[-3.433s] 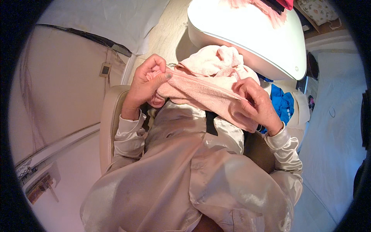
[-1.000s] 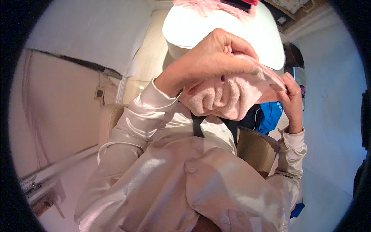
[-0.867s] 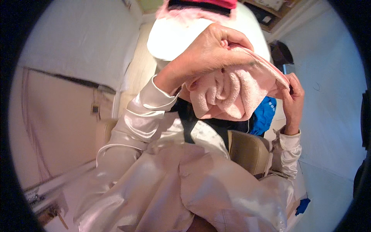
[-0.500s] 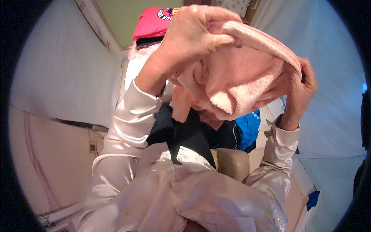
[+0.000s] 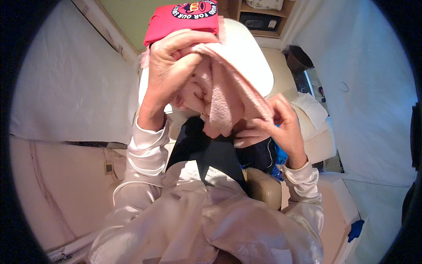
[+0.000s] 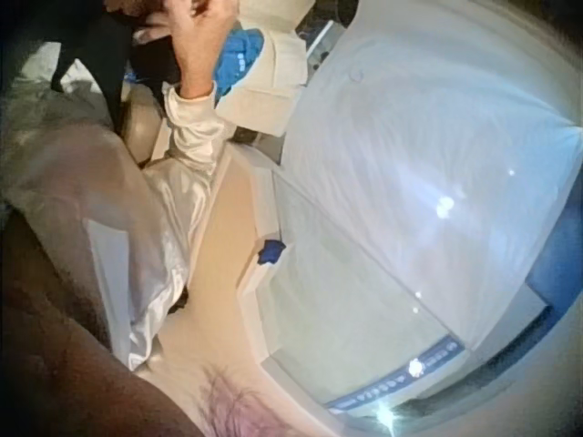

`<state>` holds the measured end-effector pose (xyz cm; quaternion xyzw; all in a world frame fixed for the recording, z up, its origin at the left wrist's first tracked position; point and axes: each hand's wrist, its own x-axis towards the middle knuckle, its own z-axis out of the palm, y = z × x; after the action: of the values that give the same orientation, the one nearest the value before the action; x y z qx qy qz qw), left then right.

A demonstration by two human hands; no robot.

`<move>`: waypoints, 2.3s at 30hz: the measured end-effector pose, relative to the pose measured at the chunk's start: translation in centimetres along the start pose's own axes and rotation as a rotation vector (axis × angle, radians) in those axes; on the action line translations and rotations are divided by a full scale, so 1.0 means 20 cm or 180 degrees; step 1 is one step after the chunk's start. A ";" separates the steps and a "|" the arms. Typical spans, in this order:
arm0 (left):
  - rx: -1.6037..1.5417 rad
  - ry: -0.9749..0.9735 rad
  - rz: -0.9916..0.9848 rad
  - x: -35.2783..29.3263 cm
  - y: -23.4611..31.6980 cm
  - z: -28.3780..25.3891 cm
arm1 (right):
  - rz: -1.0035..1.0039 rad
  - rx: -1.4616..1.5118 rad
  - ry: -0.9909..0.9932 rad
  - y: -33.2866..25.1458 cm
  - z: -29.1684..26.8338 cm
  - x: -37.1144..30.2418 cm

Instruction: The person folds a pink hoodie and a light pink towel while seated. They smooth the hoodie, fold the sleeves and body, and place it on a stack. Then they unfold and refold the towel into a compact rectangle.

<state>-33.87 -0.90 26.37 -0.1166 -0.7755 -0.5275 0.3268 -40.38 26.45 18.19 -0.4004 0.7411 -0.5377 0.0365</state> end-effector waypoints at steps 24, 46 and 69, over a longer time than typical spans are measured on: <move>-0.0456 -0.0588 -0.2837 -0.76 -0.12 -0.51 | 0.1133 0.1923 -0.0709 0.03 0.25 -0.14; 0.0981 0.0366 -0.2019 -0.98 -0.15 -0.43 | -0.0411 -0.1066 -0.0367 0.05 0.38 -0.13; -0.0031 -0.0229 -0.2673 -0.88 0.01 -0.50 | -0.0781 0.0807 -0.0733 -0.24 1.15 0.19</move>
<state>-16.65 -6.82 17.73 0.1896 -0.7641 -0.6141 0.0556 -29.19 5.94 13.94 -0.5387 0.6041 -0.5778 0.1053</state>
